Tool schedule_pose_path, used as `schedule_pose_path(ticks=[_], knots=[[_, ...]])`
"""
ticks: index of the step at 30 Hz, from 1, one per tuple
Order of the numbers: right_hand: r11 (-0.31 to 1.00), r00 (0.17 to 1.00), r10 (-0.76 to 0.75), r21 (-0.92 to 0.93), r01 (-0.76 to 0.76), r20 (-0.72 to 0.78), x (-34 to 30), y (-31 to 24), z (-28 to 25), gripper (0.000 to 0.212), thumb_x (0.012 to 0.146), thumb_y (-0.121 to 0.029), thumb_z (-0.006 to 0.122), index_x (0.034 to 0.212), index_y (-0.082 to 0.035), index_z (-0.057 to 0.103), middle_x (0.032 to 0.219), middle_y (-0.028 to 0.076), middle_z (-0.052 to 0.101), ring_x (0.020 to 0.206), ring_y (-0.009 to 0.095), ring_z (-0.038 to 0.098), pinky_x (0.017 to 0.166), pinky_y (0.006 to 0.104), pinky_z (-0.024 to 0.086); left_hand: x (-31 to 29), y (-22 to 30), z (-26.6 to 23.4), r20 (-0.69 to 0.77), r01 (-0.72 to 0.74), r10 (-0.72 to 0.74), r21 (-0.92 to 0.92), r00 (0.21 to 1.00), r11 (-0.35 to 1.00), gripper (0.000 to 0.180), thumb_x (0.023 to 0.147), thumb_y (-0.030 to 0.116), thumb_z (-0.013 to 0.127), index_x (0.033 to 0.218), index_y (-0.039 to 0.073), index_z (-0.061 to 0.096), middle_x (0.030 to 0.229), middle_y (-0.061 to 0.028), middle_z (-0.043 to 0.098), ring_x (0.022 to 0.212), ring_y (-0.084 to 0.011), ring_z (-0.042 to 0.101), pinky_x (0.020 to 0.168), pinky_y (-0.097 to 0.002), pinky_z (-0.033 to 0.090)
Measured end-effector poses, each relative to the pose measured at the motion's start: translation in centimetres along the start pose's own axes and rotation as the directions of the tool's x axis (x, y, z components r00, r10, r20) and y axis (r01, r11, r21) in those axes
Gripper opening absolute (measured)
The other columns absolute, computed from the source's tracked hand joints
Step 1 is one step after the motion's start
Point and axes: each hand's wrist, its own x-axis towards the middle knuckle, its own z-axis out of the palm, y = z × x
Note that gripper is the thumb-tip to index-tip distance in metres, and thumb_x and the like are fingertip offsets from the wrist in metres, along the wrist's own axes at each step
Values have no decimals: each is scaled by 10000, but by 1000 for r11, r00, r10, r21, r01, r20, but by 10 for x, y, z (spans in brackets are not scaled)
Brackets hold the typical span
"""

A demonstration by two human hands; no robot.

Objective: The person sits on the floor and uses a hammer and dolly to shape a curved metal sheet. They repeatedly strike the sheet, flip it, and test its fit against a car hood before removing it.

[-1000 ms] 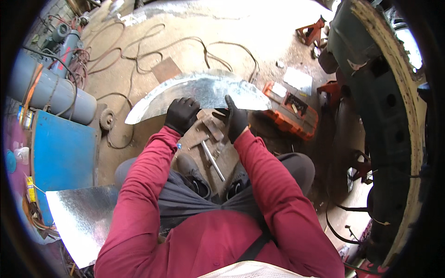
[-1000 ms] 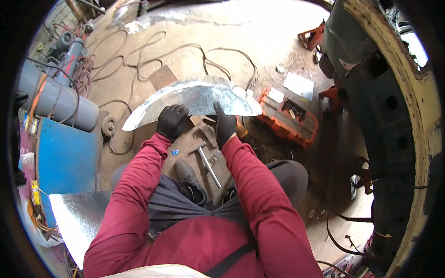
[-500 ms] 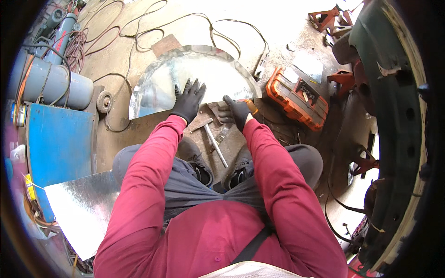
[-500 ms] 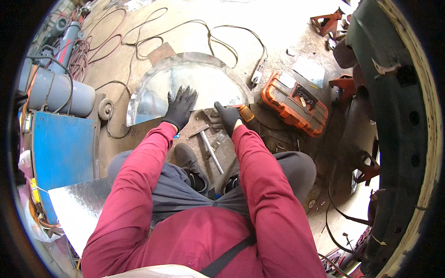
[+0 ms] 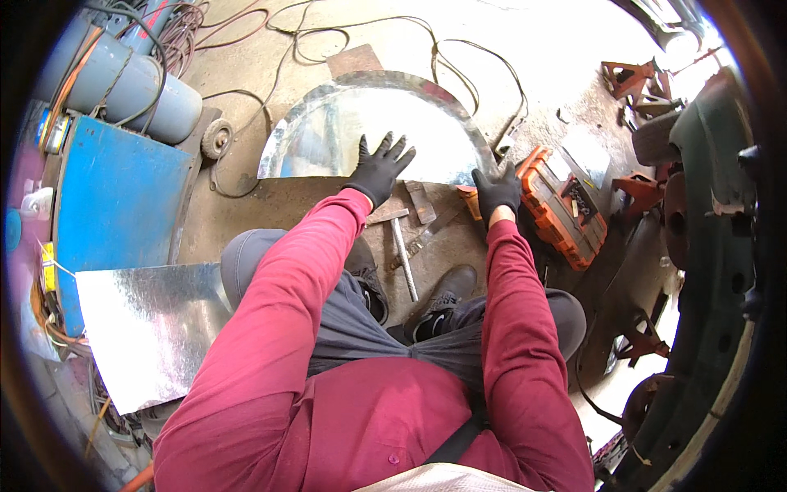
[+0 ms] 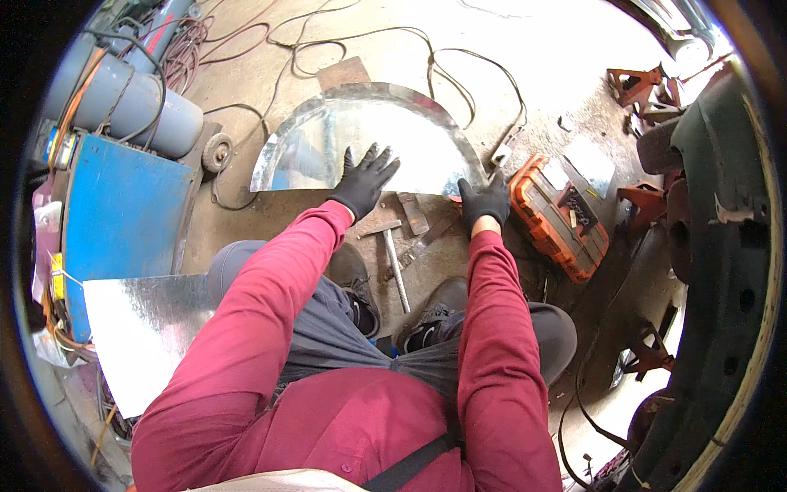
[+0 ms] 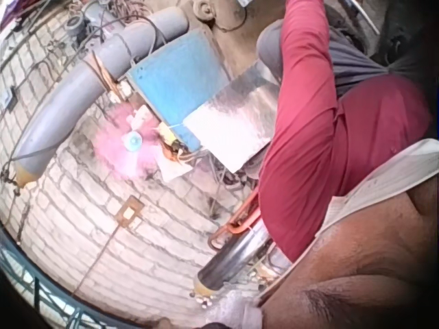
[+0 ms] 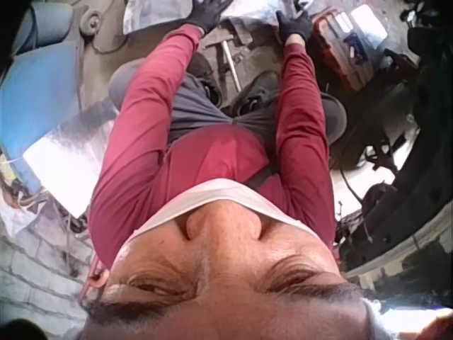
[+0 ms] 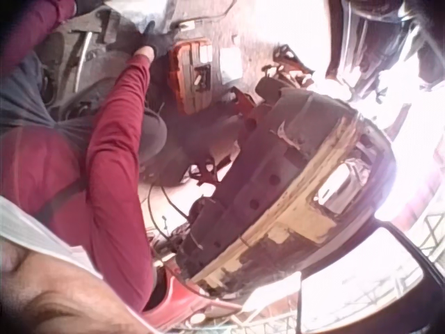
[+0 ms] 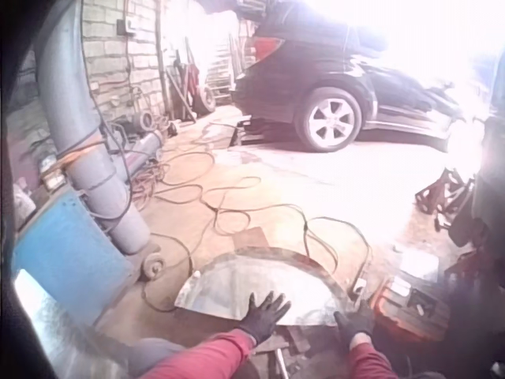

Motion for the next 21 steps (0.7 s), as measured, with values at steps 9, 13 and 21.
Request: schedule_pose_path(ticks=[9,13,21], knots=[[995,992,-56,88,46,116,8,18,27,936,760,-486,888,1452,36,532,1357,360,592,1265,485,600,1055,489,510,-2,-1,-6,4,7,-6,-47,1000,999,718,976,109,548,1649,245,339,1752,-83,273,1623,-326,237,1231,-760,95],[997,988,-52,65,43,142,5,15,23,873,749,-484,911,1357,60,601,1264,329,680,1198,460,664,1012,470,534,1,-6,2,10,-4,4,1,1000,1000,747,967,155,599,1655,271,331,1753,-58,279,1628,-304,228,1241,-746,77],[999,981,45,-3,-45,191,-6,15,18,939,720,-599,894,1312,84,637,1292,339,679,1229,455,662,1036,464,528,7,-11,-26,125,-23,19,27,992,999,799,969,235,648,1677,315,285,1765,-36,251,1632,-277,219,1273,-673,145]])
